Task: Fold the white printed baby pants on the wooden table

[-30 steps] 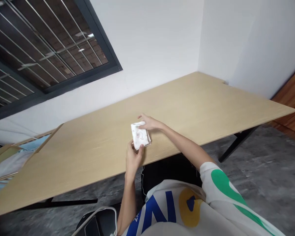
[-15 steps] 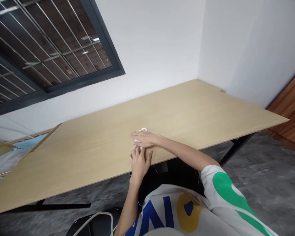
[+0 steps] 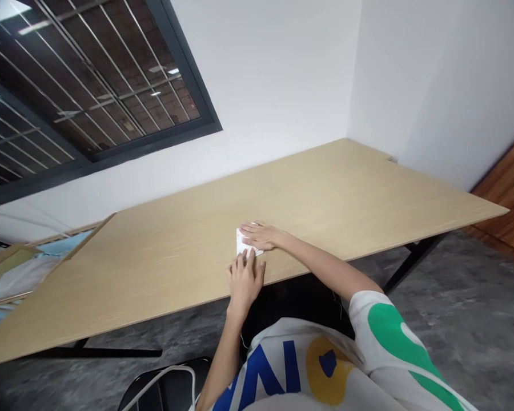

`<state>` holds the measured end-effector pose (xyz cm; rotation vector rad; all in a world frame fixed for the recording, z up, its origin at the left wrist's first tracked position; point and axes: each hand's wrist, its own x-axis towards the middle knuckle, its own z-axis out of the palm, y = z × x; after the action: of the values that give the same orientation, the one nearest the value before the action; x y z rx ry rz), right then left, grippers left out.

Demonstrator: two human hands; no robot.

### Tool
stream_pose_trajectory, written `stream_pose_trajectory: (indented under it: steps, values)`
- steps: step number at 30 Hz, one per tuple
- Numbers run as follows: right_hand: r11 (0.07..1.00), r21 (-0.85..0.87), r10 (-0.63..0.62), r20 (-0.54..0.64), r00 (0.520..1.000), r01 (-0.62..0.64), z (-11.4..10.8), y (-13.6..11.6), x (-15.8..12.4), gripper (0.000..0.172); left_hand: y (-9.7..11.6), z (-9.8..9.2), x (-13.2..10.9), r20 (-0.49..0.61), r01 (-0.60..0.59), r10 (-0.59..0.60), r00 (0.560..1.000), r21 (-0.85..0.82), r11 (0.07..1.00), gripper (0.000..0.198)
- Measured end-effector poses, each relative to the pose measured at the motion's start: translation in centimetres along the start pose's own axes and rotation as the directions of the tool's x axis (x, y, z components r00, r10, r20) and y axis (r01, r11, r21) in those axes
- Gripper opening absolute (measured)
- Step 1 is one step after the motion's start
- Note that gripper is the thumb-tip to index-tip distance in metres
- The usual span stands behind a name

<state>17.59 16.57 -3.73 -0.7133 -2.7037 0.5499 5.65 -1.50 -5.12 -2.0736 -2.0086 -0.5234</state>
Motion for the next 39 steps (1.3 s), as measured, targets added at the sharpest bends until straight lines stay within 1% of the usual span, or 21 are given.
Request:
stream_pose_trajectory:
  steps: [3, 7, 8, 10, 12, 13, 14, 16, 18, 20, 23, 26, 30, 32, 34, 36, 39]
  values:
    - [1.0, -0.022, 0.009, -0.038, 0.999, -0.01, 0.4, 0.3, 0.1, 0.069, -0.1, -0.2, 0.2, 0.007, 0.007, -0.007, 1.0, -0.02, 1.0, 0.053]
    - [0.998, -0.059, 0.015, -0.122, 0.992, -0.022, 1.2, 0.0, -0.4, 0.07, -0.9, -1.3, 1.5, 0.048, 0.042, -0.036, 0.998, -0.128, 0.991, 0.044]
    - [0.997, -0.07, 0.031, -0.145, 0.989, -0.041, 1.3, -0.2, -0.6, 0.07, -1.3, -1.6, 1.9, 0.066, 0.073, -0.064, 0.996, -0.143, 0.987, 0.042]
    - [0.992, -0.089, 0.075, -0.191, 0.979, -0.093, 1.4, -0.6, -1.0, 0.07, -2.0, -2.1, 2.9, 0.089, 0.187, -0.177, 0.98, -0.112, 0.976, 0.042]
    - [0.983, -0.103, 0.129, -0.218, 0.967, -0.154, 1.4, -1.0, -1.2, 0.067, -2.8, -2.4, 3.9, 0.082, 0.318, -0.314, 0.946, -0.04, 0.947, 0.045]
    - [0.976, -0.11, 0.158, -0.221, 0.962, -0.185, 1.2, -1.3, -1.3, 0.065, -3.1, -2.4, 4.3, 0.078, 0.364, -0.362, 0.929, -0.011, 0.931, 0.047]
    - [0.97, -0.12, 0.184, -0.218, 0.958, -0.213, 1.0, -1.5, -1.3, 0.063, -3.3, -2.4, 4.7, 0.083, 0.385, -0.384, 0.919, 0.004, 0.923, 0.048]
    - [0.956, -0.145, 0.223, -0.201, 0.954, -0.254, 0.5, -2.1, -1.3, 0.061, -3.4, -2.3, 5.2, 0.115, 0.38, -0.378, 0.919, 0.011, 0.925, 0.049]
    - [0.946, -0.167, 0.246, -0.182, 0.952, -0.276, -0.1, -2.7, -1.4, 0.059, -3.3, -2.2, 5.4, 0.156, 0.351, -0.348, 0.924, 0.009, 0.936, 0.048]
    - [0.933, -0.17, 0.287, -0.182, 0.94, -0.318, -0.5, -3.4, -1.8, 0.056, -3.0, -2.2, 5.4, 0.197, 0.318, -0.312, 0.93, 0.003, 0.948, 0.046]
    - [0.897, -0.148, 0.381, -0.221, 0.898, -0.417, -0.4, -4.8, -3.4, 0.05, -2.1, -2.6, 4.9, 0.255, 0.254, -0.243, 0.936, -0.012, 0.967, 0.04]
    - [0.856, -0.129, 0.452, -0.283, 0.846, -0.501, 0.5, -6.4, -6.3, 0.045, -0.6, -3.3, 4.0, 0.297, 0.169, -0.152, 0.943, -0.033, 0.985, 0.034]
    - [0.785, -0.135, 0.534, -0.349, 0.77, -0.605, 0.8, -8.4, -11.5, 0.038, 2.4, -4.8, 2.6, 0.349, 0.003, 0.028, 0.937, -0.088, 0.996, 0.03]
    - [0.764, -0.147, 0.549, -0.363, 0.753, -0.628, 0.3, -9.1, -14.6, 0.033, 4.2, -5.6, 1.7, 0.369, -0.099, 0.142, 0.919, -0.132, 0.986, 0.028]
    - [0.764, -0.163, 0.544, -0.356, 0.76, -0.624, -0.7, -9.6, -17.9, 0.028, 6.0, -6.3, 0.9, 0.382, -0.202, 0.258, 0.888, -0.18, 0.963, 0.026]
    - [0.778, -0.153, 0.542, -0.327, 0.774, -0.609, -1.8, -9.8, -21.4, 0.022, 8.0, -6.9, 0.2, 0.387, -0.3, 0.369, 0.845, -0.23, 0.926, 0.024]
    - [0.803, -0.023, 0.571, -0.255, 0.78, -0.595, -3.8, -10.2, -26.9, 0.018, 10.9, -7.6, -0.4, 0.383, -0.419, 0.508, 0.771, -0.295, 0.859, 0.026]
